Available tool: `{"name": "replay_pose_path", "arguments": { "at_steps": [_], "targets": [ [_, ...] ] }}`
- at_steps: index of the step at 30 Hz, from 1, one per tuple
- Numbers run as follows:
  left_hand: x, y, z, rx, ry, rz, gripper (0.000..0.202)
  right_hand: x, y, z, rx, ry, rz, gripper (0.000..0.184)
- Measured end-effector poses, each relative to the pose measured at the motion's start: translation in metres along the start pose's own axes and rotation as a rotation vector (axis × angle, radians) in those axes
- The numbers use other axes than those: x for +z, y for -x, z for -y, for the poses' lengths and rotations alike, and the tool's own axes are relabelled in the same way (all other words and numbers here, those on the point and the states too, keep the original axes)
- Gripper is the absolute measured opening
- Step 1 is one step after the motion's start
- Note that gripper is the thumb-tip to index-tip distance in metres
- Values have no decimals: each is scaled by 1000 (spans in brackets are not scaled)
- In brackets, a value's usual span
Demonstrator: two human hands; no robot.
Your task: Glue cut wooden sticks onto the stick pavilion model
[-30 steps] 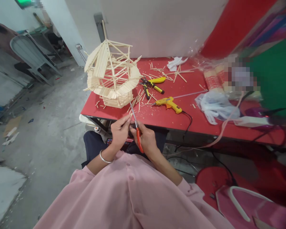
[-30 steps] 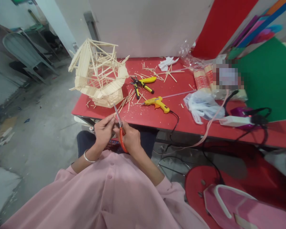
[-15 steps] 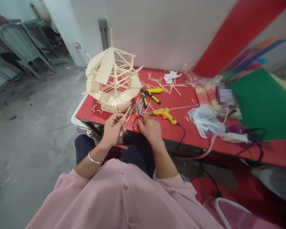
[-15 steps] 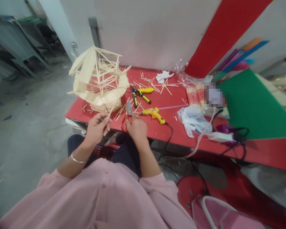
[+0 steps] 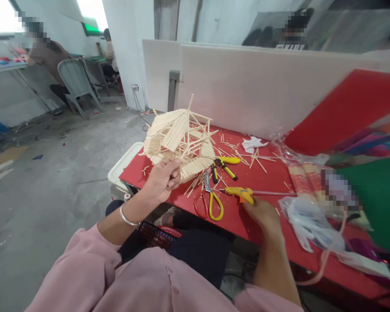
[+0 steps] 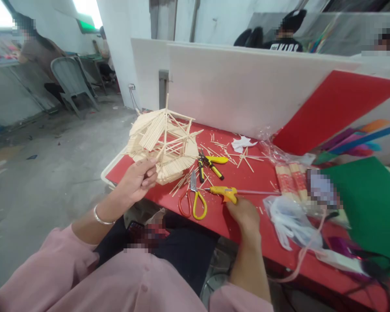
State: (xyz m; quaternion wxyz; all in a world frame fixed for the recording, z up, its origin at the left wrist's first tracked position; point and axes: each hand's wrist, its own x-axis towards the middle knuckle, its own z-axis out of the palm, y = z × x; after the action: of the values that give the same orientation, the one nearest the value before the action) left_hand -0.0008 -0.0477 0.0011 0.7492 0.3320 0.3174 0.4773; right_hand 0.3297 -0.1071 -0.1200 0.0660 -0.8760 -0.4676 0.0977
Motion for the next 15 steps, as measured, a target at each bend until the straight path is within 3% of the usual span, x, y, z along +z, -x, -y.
{"name": "replay_pose_path", "arguments": {
  "at_steps": [2,7,12,15],
  "targets": [
    [1,-3,-1,1,6,-6,32,-2,5,-3,11,-45,-45,32],
    [-3,-12,-3,45,-7,-7,27,-25,36,2,56,-279,-308,29],
    [-8,-28,-5,17,-103,18,30,-54,67,33,-20,-417,-478,27],
    [-9,-34,-8,16,-159,17,34,-63,73,51,-100,-471,-498,24]
  ]
}}
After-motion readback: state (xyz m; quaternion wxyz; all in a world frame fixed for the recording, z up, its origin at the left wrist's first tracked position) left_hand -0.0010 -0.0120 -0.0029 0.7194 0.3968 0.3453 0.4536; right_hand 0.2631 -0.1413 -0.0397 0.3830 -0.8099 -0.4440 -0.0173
